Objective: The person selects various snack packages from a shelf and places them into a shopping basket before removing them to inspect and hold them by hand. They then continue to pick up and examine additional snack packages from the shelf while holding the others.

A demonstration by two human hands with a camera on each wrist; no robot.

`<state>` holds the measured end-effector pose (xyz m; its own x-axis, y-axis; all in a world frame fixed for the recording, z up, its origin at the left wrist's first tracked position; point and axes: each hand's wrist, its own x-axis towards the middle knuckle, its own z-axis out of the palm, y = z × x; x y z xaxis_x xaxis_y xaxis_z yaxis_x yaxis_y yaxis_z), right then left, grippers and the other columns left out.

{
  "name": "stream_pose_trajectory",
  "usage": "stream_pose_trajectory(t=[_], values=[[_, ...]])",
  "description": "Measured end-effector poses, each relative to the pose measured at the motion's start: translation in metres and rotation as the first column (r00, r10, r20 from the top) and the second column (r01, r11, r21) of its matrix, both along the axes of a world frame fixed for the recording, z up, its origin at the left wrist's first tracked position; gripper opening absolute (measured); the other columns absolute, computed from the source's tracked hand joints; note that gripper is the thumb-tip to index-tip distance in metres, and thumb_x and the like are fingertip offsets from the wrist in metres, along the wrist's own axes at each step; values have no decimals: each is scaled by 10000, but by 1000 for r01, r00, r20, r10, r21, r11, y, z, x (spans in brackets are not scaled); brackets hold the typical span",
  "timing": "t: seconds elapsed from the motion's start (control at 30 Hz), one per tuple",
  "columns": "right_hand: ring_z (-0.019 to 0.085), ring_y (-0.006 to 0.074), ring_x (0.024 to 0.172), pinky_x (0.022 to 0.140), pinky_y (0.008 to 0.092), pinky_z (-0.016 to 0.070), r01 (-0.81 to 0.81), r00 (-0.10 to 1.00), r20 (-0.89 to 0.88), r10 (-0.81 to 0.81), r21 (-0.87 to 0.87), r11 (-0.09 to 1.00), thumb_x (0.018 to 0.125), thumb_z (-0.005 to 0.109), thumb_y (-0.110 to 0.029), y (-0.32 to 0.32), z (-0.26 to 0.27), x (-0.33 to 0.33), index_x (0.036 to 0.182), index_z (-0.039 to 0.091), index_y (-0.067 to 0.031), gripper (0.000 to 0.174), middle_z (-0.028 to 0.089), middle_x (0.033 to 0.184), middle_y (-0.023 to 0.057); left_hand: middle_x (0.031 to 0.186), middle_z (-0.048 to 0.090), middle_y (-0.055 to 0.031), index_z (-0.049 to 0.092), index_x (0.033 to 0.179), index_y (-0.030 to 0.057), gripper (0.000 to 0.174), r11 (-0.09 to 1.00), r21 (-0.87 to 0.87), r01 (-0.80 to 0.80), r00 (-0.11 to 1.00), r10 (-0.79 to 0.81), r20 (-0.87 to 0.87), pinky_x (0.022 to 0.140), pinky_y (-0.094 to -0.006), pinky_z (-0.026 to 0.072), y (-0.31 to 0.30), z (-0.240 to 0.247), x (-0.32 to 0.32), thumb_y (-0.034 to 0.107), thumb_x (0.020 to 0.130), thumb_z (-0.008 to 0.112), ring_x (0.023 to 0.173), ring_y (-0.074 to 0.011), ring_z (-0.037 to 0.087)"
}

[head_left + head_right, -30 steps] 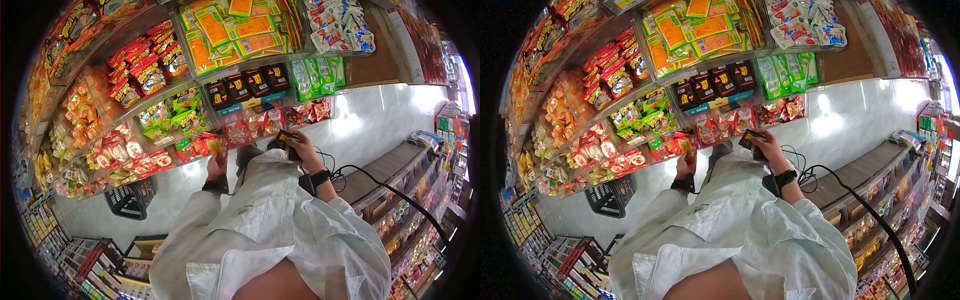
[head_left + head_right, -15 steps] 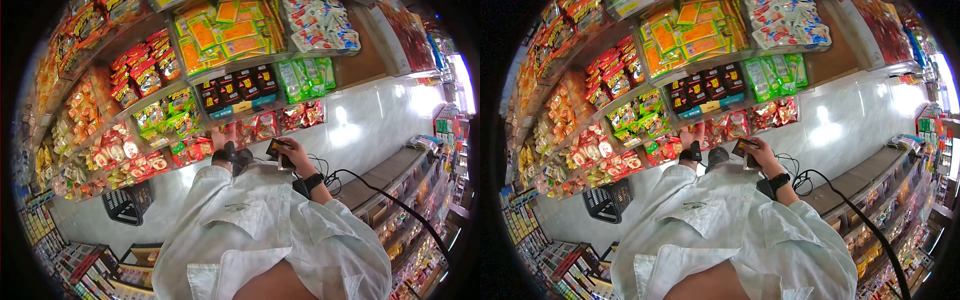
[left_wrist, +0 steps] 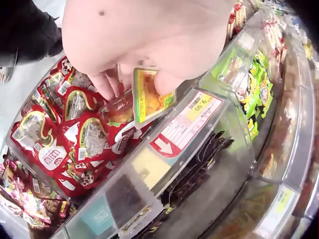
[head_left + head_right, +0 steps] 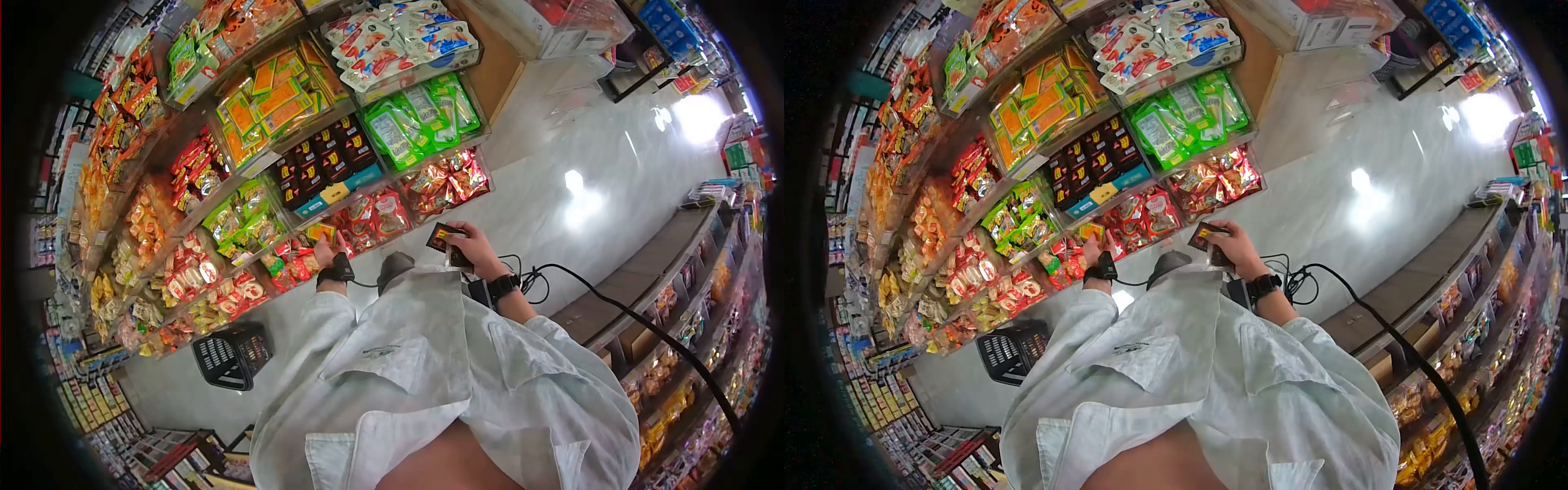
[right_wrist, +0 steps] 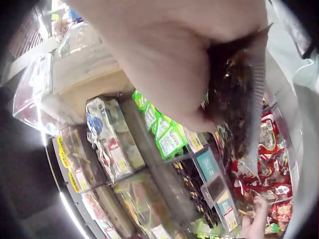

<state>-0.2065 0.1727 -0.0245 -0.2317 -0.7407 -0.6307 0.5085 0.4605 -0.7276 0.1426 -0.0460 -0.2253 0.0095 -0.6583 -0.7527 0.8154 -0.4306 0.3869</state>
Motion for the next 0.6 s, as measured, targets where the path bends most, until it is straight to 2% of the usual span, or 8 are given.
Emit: stream_pose_trajectory(t=[0.13, 0.23, 0.27, 0.37, 0.43, 0.47, 0.5, 0.6], values=[[633, 104, 794, 683, 265, 537, 13, 1000, -2, -13, -7, 1000, 920, 693, -89, -7, 7, -12, 1242, 620, -48, 333, 665, 1043, 43, 1179, 631, -118, 578, 1267, 41, 323, 998, -24, -64, 997, 62, -48, 919, -412, 599, -5, 9, -13, 263, 1033, 569, 1049, -241, 623], [630, 102, 802, 692, 265, 536, 24, 999, -45, -24, -5, 1000, 919, 692, -82, -14, -4, -19, 1223, 628, -49, 313, 667, 1039, 36, 1156, 635, -118, 577, 1269, 39, 314, 993, 119, 11, 999, -15, 34, 932, -426, 593, -4, 30, -31, 254, 1042, 550, 1054, -265, 622], [631, 100, 804, 696, 265, 535, 30, 997, -69, -30, 3, 1000, 919, 694, -82, -16, -5, -21, 1220, 630, -50, 310, 670, 1038, 35, 1138, 637, -123, 574, 1239, 56, 276, 993, 101, 58, 998, -60, 13, 919, -441, 591, -6, 32, -35, 248, 1042, 548, 1035, -284, 625], [634, 97, 809, 709, 265, 533, 48, 993, -109, -44, 30, 998, 918, 701, -85, -27, 6, -18, 1217, 636, -54, 307, 679, 1036, 32, 1118, 641, -132, 563, 1204, 70, 245, 942, 128, 311, 950, -307, -52, 905, -462, 587, -6, -10, -19, 249, 1036, 556, 1017, -295, 628], [635, 97, 809, 716, 262, 530, 76, 993, -94, -72, 39, 996, 918, 707, -92, -37, 7, -19, 1220, 639, -59, 311, 684, 1037, 31, 1123, 650, -138, 547, 1222, 97, 237, 847, 299, 440, 897, -432, -95, 894, -497, 583, -4, -4, -13, 240, 1033, 560, 1013, -319, 640], [626, 120, 755, 682, 289, 525, 122, 987, -112, -117, 37, 992, 894, 714, -100, -44, 5, -17, 1193, 652, -54, 309, 660, 923, 42, 1141, 654, -132, 544, 1234, 96, 243, 834, 295, 467, 884, -452, -121, 892, -495, 585, 1, 2, -9, 226, 1030, 563, 1031, -314, 647], [626, 120, 749, 677, 288, 523, 116, 986, -122, -110, 43, 992, 894, 715, -100, -51, 8, -14, 1184, 652, -55, 300, 659, 914, 39, 1159, 657, -126, 540, 1247, 94, 251, 821, 289, 493, 870, -470, -148, 889, -493, 588, 6, 19, -8, 213, 1027, 566, 1050, -309, 653], [625, 121, 721, 661, 284, 514, 95, 985, -149, -86, 54, 994, 895, 725, -106, -72, 12, -6, 1158, 652, -66, 275, 661, 886, 30, 1154, 672, -89, 553, 1291, 51, 317, 577, 145, 804, 563, -817, 126, 957, -414, 564, 21, 95, -14, 172, 1004, 613, 1072, -239, 671]])
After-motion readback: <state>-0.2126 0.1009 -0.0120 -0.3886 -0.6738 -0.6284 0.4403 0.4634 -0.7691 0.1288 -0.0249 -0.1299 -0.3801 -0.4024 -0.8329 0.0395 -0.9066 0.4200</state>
